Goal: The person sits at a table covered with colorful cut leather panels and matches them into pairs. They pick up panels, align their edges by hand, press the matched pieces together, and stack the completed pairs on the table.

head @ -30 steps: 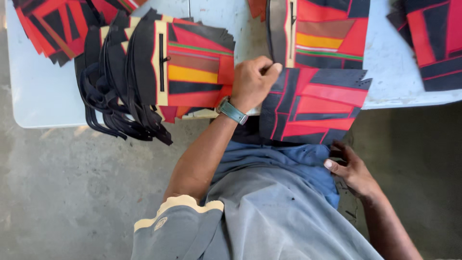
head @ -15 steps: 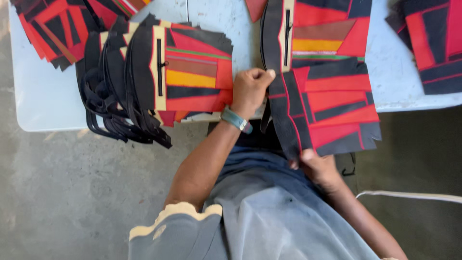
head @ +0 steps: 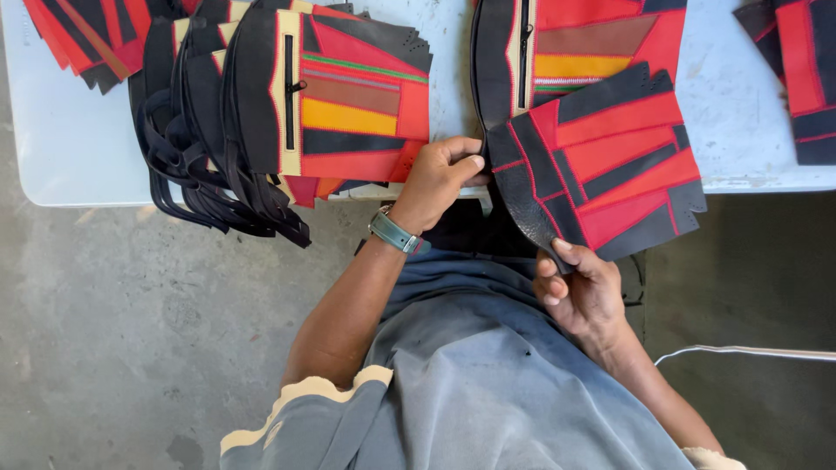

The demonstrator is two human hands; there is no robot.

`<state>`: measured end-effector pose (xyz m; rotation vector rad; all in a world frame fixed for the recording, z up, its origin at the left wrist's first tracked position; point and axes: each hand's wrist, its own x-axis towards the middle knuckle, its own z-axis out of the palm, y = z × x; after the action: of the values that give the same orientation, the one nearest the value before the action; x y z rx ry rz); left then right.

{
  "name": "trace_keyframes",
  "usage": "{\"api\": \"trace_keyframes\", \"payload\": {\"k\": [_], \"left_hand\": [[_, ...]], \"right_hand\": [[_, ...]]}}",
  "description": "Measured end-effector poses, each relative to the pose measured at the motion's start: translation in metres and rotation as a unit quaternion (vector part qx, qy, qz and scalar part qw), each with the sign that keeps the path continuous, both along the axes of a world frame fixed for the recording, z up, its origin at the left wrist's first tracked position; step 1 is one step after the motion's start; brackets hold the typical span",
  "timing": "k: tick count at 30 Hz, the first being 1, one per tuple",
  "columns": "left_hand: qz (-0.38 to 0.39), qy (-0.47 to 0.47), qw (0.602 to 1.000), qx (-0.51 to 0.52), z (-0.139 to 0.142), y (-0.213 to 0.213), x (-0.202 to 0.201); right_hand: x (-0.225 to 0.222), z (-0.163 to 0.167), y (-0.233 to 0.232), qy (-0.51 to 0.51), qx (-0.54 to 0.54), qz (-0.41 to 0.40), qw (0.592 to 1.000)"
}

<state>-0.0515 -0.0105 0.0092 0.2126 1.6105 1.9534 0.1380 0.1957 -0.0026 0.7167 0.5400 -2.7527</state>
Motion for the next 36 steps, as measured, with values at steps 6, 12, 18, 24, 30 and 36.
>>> {"api": "trace_keyframes", "payload": {"k": [6,12,18,24,30,36], "left_hand": [[0.02,0.006,1.0,0.022,-0.007,0.003,0.0],[0.036,0.013,0.999,0.035,-0.01,0.009,0.005],[0.05,-0.017,0.997,0.064,-0.003,0.015,0.006],[0.127,0.101,0.973,-0.166,0.007,0.031,0.002],[0.087,0.127,0.973,-0.174,0.025,0.027,-0.03],[0.034,0.053,0.994,-0.094,0.032,0.008,-0.007]], "right_hand": [[-0.005,0.003,0.001,-0.006,0.018,0.002,1.0],[-0.002,0.009,0.005,0.02,-0.03,0.002,0.999],[-0.006,0.0,0.003,-0.012,0.009,0.013,1.0],[-0.001,-0.004,-0.015,-0.049,0.076,0.037,0.995],[-0.005,-0.002,-0.001,0.137,0.189,0.033,0.972],[-0.014,-0.001,0.012,0.028,0.077,0.034,0.996]]}}
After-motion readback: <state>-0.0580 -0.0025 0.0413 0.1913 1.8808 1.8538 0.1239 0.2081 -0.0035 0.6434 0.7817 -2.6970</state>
